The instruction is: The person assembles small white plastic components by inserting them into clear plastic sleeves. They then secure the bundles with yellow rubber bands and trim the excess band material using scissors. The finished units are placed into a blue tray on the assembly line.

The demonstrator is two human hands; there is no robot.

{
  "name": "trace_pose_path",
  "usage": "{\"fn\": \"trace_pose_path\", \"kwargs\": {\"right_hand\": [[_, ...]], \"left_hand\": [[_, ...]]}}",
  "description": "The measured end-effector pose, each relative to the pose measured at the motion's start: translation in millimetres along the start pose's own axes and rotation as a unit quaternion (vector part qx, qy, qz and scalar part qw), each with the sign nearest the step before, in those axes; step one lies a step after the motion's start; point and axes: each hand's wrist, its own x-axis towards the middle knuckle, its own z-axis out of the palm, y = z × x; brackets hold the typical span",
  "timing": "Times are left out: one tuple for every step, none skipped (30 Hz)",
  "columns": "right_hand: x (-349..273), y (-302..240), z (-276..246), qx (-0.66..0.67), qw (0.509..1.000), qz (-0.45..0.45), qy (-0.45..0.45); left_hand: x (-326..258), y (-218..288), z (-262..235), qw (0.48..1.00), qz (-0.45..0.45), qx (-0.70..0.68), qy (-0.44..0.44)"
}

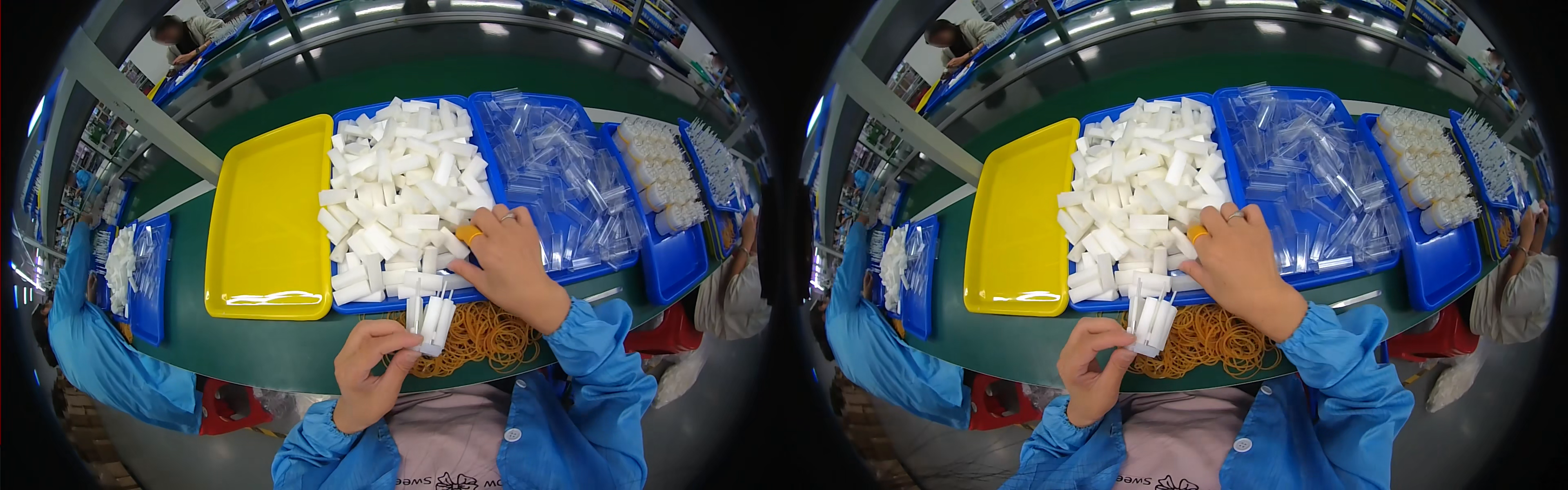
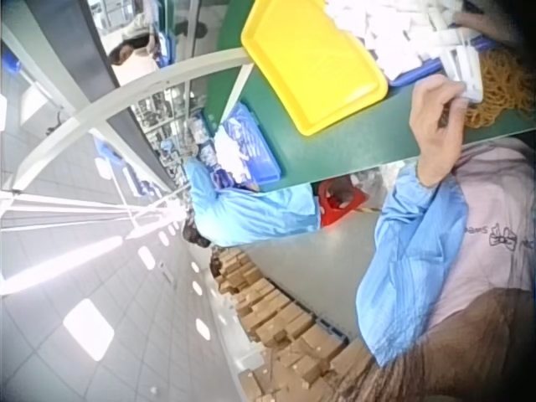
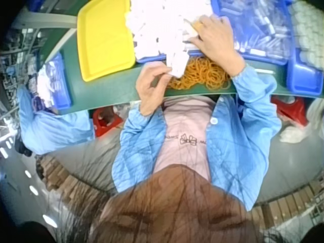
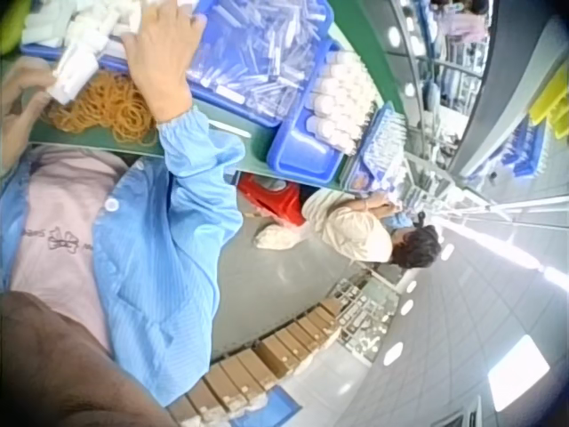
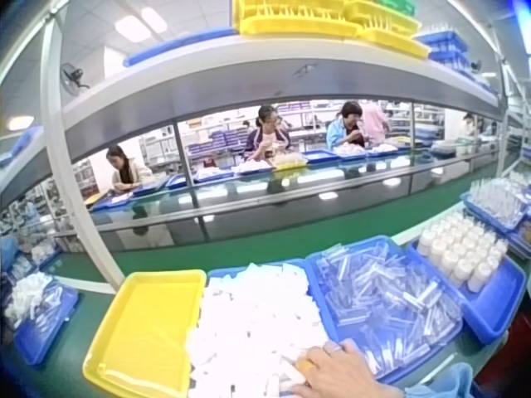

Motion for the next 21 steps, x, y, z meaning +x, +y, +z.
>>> {"fn": "trace_pose_path", "kwargs": {"right_hand": [[-0.7,-0.3,3.6,0.009,1.0,0.007,0.007],[-1.4,-0.5,6.4,0.018,1.0,0.015,0.015],[-1.5,-0.8,8.0,0.026,0.999,0.022,0.022],[-1.5,0.0,6.5,0.047,0.998,0.023,0.033],[-2.3,2.2,2.9,0.067,0.996,0.024,0.043],[-3.8,4.7,0.3,0.087,0.994,0.025,0.053],[-6.0,7.2,-0.6,0.135,0.989,0.025,0.062],[-8.4,9.8,-1.3,0.183,0.98,0.025,0.071],[-9.8,11.4,-2.2,0.231,0.97,0.024,0.078],[-11.0,11.8,-8.7,0.315,0.946,0.054,0.051],[-11.6,10.8,-21.2,0.396,0.914,0.084,0.023],[-12.2,9.9,-31.1,0.474,0.873,0.114,-0.004],[-12.5,9.5,-36.1,0.528,0.835,0.152,-0.021],[-12.7,9.1,-39.9,0.579,0.792,0.19,-0.038],[-13.9,9.0,-45.0,0.625,0.744,0.229,-0.053],[-12.9,11.4,-51.6,0.622,0.744,0.233,-0.076],[-13.5,14.8,-50.8,0.628,0.742,0.218,-0.087],[-14.0,18.2,-48.9,0.635,0.739,0.202,-0.099],[-14.7,19.7,-47.4,0.642,0.736,0.186,-0.11],[-14.8,18.0,-46.8,0.652,0.724,0.191,-0.118],[-14.7,15.5,-45.4,0.661,0.713,0.196,-0.126]], "left_hand": [[-0.3,0.5,-0.5,1.0,-0.003,0.003,0.001],[-0.4,0.8,-1.0,1.0,-0.005,0.005,0.002],[-0.6,0.6,-1.6,1.0,-0.006,0.007,0.0],[-0.7,0.4,-2.1,1.0,-0.006,0.008,-0.001],[-0.5,0.3,-2.5,1.0,-0.006,0.01,-0.004],[-0.7,0.5,-3.2,1.0,0.001,0.013,-0.007],[-0.7,1.2,-4.2,1.0,0.008,0.016,-0.012],[-0.6,2.2,-4.6,1.0,0.015,0.019,-0.016],[-0.5,3.6,-4.8,0.999,0.022,0.01,-0.024],[0.2,5.1,-5.0,0.999,0.03,0.001,-0.032],[0.3,5.8,-5.0,0.998,0.038,-0.008,-0.04],[-0.3,4.6,-4.5,0.997,0.054,-0.007,-0.046],[-1.3,2.4,-3.6,0.996,0.071,-0.006,-0.052],[-2.1,1.0,-3.1,0.994,0.088,-0.005,-0.057],[-1.8,0.9,-3.3,0.992,0.104,-0.005,-0.065],[-1.1,0.6,-3.7,0.99,0.121,-0.005,-0.074],[-0.4,0.5,-3.8,0.987,0.138,-0.005,-0.082],[0.4,1.9,-3.7,0.986,0.146,-0.005,-0.084],[1.3,3.9,-3.4,0.984,0.154,-0.004,-0.087],[2.0,5.5,-3.0,0.983,0.162,-0.004,-0.089],[2.9,5.4,-1.9,0.981,0.17,-0.001,-0.093]]}}
